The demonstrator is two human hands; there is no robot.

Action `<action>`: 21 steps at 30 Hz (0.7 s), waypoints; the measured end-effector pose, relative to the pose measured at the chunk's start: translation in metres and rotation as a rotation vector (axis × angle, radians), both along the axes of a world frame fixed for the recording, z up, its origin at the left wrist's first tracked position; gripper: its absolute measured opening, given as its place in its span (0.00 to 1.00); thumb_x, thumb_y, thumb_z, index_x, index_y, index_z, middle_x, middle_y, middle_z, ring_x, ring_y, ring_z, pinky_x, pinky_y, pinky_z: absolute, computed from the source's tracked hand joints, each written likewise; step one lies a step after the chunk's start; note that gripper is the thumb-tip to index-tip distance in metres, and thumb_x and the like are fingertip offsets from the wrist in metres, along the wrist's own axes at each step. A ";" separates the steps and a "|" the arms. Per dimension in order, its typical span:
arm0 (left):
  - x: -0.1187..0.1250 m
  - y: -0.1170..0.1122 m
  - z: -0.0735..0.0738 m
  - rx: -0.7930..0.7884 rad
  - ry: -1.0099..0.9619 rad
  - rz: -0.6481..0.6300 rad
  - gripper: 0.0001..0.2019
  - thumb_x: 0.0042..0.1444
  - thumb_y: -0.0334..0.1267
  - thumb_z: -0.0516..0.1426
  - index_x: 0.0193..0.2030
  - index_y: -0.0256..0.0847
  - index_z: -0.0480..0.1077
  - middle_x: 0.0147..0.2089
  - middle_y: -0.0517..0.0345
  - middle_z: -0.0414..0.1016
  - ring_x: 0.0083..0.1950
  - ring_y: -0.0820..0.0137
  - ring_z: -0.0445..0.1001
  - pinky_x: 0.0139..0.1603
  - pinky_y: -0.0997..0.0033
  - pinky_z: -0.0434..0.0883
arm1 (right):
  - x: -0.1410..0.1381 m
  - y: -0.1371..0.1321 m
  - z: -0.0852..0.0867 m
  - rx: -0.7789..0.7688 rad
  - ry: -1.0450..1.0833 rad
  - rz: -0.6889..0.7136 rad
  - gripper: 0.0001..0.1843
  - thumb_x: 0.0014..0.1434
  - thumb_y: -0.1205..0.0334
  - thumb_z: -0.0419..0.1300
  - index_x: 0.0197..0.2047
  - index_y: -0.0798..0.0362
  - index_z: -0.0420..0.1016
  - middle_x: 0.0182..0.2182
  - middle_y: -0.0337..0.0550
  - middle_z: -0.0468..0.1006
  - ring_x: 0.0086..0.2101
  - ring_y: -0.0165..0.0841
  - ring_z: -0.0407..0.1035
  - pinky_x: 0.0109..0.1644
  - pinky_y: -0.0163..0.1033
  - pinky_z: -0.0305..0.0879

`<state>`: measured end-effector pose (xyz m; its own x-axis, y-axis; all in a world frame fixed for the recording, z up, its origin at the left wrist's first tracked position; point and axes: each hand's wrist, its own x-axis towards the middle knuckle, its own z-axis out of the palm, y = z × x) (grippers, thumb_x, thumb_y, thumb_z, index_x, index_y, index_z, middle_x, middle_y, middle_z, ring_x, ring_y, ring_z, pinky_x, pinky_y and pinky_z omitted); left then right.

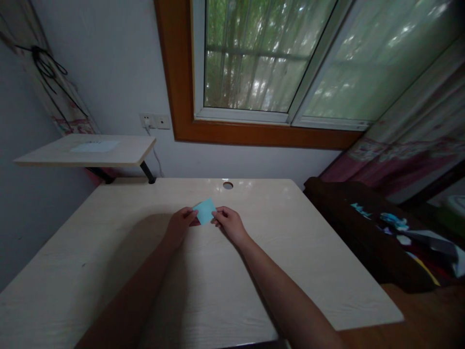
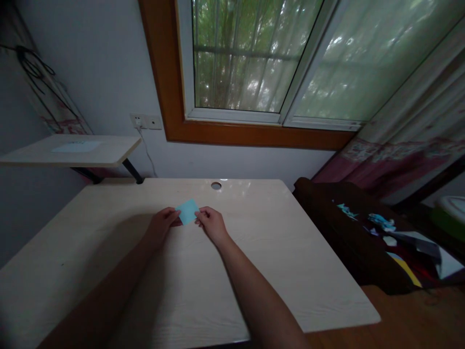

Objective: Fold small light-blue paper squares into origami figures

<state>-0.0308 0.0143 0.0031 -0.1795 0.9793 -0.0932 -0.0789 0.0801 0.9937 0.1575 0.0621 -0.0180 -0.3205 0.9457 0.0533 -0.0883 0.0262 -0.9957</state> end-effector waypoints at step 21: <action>-0.008 -0.007 -0.004 0.193 0.226 -0.109 0.14 0.57 0.40 0.56 0.48 0.40 0.75 0.34 0.55 0.78 0.33 0.69 0.78 0.38 0.69 0.76 | 0.008 -0.010 0.004 0.218 0.043 -0.013 0.20 0.64 0.55 0.58 0.57 0.46 0.64 0.28 0.33 0.69 0.24 0.27 0.67 0.30 0.34 0.65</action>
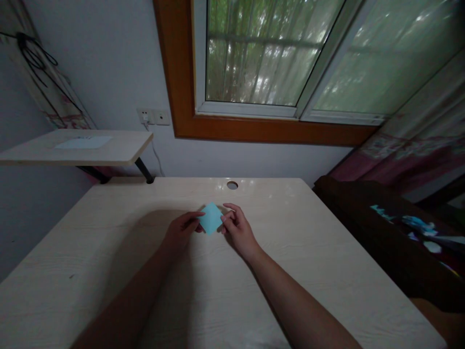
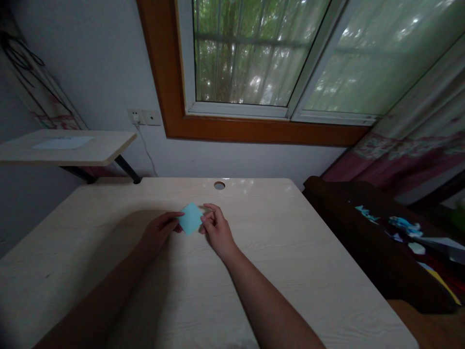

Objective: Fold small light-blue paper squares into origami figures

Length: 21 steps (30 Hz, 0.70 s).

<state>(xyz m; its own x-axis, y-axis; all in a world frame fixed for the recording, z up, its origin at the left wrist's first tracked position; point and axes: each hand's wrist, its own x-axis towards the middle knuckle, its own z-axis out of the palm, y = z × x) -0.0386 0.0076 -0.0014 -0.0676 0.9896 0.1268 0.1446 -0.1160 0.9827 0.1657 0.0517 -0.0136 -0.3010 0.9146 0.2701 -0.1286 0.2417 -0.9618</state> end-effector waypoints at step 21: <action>-0.004 0.002 -0.007 0.125 0.091 0.028 0.12 0.54 0.42 0.63 0.45 0.44 0.79 0.41 0.53 0.80 0.38 0.67 0.78 0.41 0.69 0.75 | 0.000 -0.007 0.012 0.140 -0.048 0.024 0.10 0.60 0.60 0.62 0.44 0.48 0.81 0.36 0.42 0.73 0.29 0.29 0.71 0.34 0.37 0.69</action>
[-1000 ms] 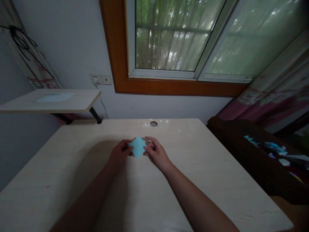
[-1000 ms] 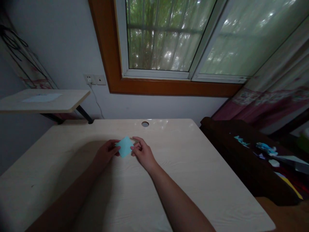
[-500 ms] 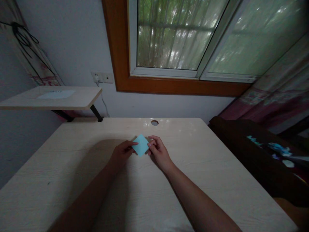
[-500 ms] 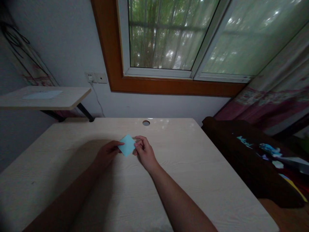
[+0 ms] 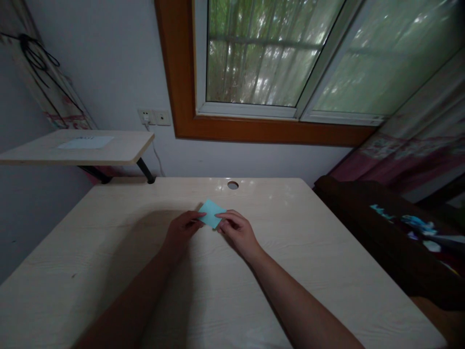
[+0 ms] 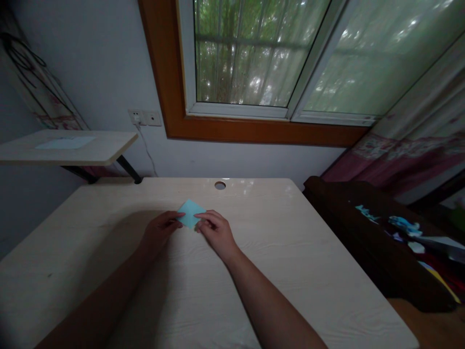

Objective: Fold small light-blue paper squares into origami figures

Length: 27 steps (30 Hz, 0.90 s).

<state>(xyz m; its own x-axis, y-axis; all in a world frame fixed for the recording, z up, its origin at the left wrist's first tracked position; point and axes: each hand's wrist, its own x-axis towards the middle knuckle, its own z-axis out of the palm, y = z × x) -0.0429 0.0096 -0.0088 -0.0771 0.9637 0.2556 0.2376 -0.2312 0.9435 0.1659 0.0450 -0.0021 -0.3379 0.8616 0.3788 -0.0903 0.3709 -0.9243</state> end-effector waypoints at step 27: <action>0.005 -0.002 0.005 0.110 -0.086 -0.119 0.07 0.51 0.39 0.67 0.33 0.40 0.76 0.41 0.53 0.75 0.42 0.68 0.75 0.40 0.72 0.72 | -0.001 -0.002 0.006 -0.168 0.088 0.012 0.08 0.56 0.55 0.68 0.31 0.51 0.81 0.35 0.42 0.75 0.28 0.29 0.70 0.31 0.36 0.67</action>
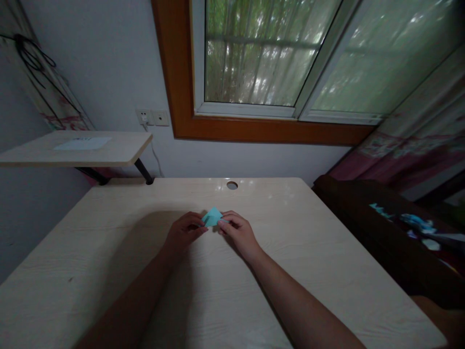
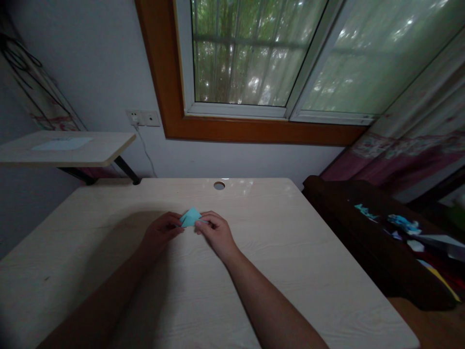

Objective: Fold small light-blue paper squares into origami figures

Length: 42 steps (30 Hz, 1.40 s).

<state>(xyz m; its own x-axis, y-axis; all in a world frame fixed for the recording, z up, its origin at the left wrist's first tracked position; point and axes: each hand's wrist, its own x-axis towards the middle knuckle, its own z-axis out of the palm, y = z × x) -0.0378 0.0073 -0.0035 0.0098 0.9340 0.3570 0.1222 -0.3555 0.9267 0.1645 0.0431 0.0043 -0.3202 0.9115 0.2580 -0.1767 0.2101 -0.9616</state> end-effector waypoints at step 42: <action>0.003 -0.002 -0.004 -0.163 -0.131 0.093 0.14 0.54 0.41 0.63 0.45 0.40 0.70 0.30 0.64 0.72 0.30 0.73 0.75 0.34 0.73 0.74 | -0.003 -0.004 -0.005 0.075 -0.089 0.013 0.09 0.54 0.53 0.69 0.38 0.46 0.82 0.44 0.46 0.74 0.37 0.35 0.70 0.38 0.40 0.71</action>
<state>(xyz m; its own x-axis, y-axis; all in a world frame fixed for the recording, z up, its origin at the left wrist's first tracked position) -0.0351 0.0048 -0.0072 -0.1153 0.9741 0.1943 0.0218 -0.1930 0.9809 0.1610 0.0393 -0.0006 -0.3570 0.8863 0.2950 -0.0943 0.2800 -0.9554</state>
